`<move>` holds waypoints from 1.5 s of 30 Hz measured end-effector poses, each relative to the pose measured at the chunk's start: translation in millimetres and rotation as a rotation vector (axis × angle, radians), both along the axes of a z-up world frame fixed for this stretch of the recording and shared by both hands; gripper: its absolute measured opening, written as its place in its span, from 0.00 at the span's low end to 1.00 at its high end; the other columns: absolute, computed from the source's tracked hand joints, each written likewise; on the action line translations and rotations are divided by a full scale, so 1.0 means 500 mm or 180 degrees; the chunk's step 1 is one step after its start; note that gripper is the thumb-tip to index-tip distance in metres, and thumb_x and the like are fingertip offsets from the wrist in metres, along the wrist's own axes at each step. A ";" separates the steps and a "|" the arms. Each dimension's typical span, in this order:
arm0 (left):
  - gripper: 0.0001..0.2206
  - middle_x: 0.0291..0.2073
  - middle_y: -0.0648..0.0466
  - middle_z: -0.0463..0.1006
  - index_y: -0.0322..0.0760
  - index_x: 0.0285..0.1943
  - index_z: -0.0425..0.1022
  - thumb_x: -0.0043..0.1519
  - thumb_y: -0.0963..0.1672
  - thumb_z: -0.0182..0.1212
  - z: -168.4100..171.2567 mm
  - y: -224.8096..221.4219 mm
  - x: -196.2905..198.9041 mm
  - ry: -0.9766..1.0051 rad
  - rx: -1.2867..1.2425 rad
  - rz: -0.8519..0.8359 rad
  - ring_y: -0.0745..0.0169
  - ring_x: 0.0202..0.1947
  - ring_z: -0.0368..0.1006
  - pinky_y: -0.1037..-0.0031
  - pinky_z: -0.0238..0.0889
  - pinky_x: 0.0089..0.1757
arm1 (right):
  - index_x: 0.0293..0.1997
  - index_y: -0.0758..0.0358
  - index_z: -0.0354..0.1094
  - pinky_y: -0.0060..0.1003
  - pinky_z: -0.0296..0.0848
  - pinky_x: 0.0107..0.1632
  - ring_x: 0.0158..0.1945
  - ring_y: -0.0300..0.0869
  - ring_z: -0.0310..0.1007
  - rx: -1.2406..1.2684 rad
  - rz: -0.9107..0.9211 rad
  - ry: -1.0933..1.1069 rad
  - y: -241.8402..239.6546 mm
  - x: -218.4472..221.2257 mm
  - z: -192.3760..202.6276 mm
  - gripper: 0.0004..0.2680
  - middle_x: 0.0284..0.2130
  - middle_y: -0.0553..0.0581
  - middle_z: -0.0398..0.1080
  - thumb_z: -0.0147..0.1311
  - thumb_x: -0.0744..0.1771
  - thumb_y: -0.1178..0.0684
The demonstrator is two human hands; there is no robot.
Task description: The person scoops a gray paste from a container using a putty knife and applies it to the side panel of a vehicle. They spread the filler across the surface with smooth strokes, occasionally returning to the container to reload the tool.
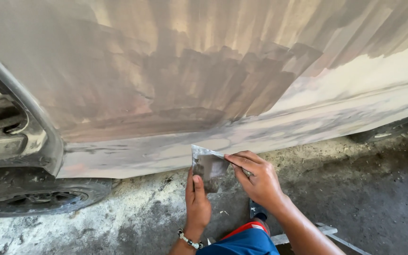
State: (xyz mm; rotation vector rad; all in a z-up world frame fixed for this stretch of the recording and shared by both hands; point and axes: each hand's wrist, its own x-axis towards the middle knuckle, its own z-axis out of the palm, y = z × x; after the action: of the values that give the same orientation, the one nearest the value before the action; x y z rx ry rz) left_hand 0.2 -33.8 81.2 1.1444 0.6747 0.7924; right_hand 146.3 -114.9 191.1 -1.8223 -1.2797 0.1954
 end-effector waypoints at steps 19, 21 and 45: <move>0.29 0.62 0.46 0.73 0.34 0.77 0.56 0.71 0.53 0.37 -0.035 0.005 0.025 -0.0063 -0.0128 0.0008 0.57 0.60 0.70 0.68 0.65 0.57 | 0.52 0.57 0.76 0.46 0.77 0.47 0.48 0.54 0.78 -0.0079 0.0143 -0.0867 0.004 -0.033 -0.061 0.15 0.46 0.58 0.77 0.59 0.61 0.60; 0.29 0.64 0.45 0.71 0.34 0.77 0.56 0.72 0.54 0.35 -0.052 0.007 0.029 -0.0193 -0.0229 0.0044 0.56 0.62 0.68 0.68 0.63 0.59 | 0.51 0.56 0.76 0.46 0.78 0.48 0.47 0.54 0.78 -0.0200 0.0199 -0.0569 -0.003 -0.035 -0.084 0.15 0.45 0.58 0.76 0.58 0.60 0.61; 0.30 0.65 0.48 0.69 0.39 0.76 0.56 0.68 0.56 0.42 -0.154 0.036 0.028 -0.0373 -0.1380 0.0443 0.54 0.61 0.68 0.61 0.62 0.57 | 0.53 0.64 0.75 0.34 0.81 0.38 0.42 0.41 0.79 0.0301 -0.1085 -0.1532 -0.042 0.338 -0.025 0.08 0.47 0.60 0.78 0.53 0.70 0.64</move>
State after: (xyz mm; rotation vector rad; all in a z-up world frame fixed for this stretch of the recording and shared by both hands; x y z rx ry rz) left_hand 14.1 -15.6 4.2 0.6589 0.7878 0.7763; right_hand 315.5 -135.9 178.5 -2.0400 -1.2376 -0.5094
